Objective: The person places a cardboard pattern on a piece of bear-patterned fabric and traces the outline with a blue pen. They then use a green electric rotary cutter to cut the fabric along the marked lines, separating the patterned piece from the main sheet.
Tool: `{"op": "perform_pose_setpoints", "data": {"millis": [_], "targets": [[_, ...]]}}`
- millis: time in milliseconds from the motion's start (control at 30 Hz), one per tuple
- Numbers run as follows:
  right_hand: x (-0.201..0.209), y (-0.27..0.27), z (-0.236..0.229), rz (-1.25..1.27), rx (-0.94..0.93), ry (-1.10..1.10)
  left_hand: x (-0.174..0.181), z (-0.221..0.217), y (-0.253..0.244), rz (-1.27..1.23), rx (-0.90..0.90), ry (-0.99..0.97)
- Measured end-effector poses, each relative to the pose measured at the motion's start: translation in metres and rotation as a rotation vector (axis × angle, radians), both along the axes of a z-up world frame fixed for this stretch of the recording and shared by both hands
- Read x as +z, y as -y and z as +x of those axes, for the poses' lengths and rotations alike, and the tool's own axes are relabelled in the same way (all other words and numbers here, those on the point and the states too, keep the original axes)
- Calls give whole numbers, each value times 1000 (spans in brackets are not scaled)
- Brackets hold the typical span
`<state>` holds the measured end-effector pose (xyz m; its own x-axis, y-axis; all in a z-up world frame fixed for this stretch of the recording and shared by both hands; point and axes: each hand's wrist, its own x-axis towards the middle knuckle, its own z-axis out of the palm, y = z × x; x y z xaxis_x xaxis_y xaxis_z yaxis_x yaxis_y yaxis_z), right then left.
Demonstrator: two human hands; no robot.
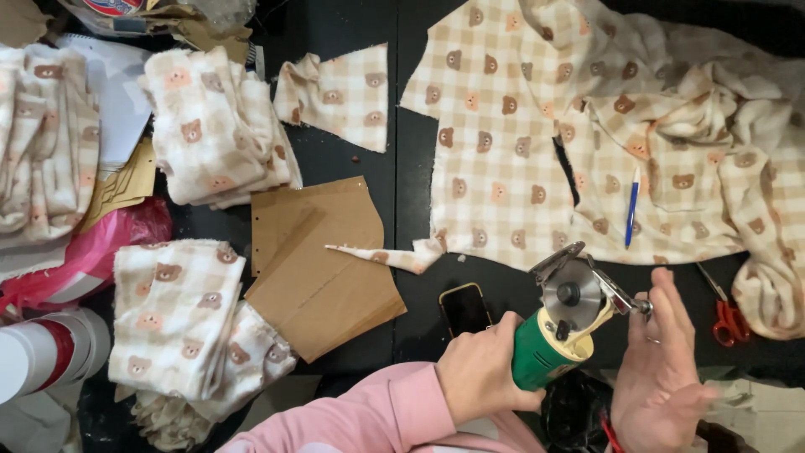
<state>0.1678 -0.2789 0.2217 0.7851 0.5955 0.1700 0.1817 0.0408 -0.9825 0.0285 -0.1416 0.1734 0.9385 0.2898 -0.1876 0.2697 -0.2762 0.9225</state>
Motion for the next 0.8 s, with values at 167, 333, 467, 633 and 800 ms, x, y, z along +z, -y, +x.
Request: {"op": "perform_pose_setpoints", "data": {"millis": [167, 333, 467, 633, 800], "targets": [[4, -10, -5, -27, 23, 52, 0, -3, 0, 10, 17, 8], [18, -22, -19, -7, 121, -187, 3, -5, -2, 61, 15, -24], [8, -17, -18, -29, 95, -212, 3, -6, -3, 46, 16, -60], [1, -12, -12, 49, 75, -113, 4, -5, -5, 43, 37, -36], [-8, 7, -2, 82, -36, -93, 5, -3, -7, 16, 47, -55]]}}
